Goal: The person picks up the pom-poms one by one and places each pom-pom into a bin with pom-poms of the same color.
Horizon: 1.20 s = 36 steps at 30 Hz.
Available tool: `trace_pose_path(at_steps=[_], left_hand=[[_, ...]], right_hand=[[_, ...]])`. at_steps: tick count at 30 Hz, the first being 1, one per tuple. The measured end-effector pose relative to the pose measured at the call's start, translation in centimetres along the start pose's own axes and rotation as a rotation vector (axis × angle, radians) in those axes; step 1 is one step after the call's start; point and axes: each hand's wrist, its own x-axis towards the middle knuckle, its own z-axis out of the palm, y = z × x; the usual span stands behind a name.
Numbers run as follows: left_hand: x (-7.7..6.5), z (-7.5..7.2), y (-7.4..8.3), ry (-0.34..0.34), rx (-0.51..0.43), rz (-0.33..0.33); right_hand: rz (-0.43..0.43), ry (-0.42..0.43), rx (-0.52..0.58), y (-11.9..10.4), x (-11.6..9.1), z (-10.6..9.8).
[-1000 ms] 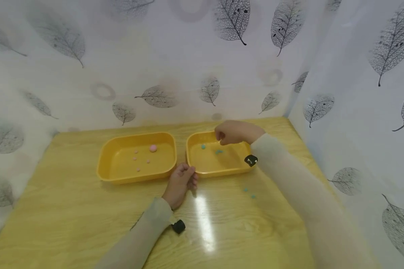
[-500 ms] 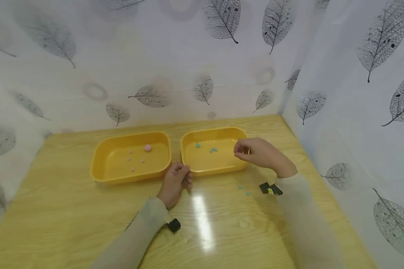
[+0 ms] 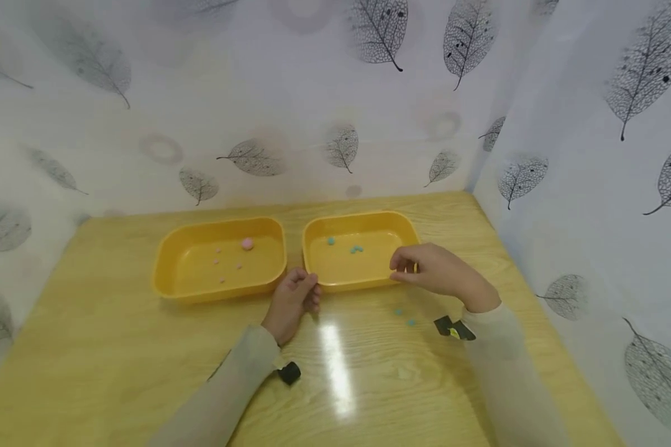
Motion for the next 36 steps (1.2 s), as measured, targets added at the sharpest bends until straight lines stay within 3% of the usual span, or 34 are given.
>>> trace_pose_path(at_steps=[16, 24, 26, 32, 36], left_hand=[[0.2, -0.2, -0.4, -0.011, -0.003, 0.004], [0.2, -0.2, -0.5, -0.008, -0.007, -0.008], [0.1, -0.2, -0.5, -0.008, -0.007, -0.006], [0.2, 0.1, -0.1, -0.009, 0.006, 0.010], [0.2, 0.1, 0.0, -0.009, 0.010, 0.013]], right_hand=[[0.074, -0.202, -0.046, -1.5, -0.7, 1.4], [0.195, -0.315, -0.098, -1.9, -0.2, 3.4], [0.222, -0.322, -0.125, -2.0, 0.0, 3.9], [0.408, -0.327, -0.175, -2.5, 0.1, 4.3], [0.452, -0.329, -0.183, -2.6, 0.2, 4.4]])
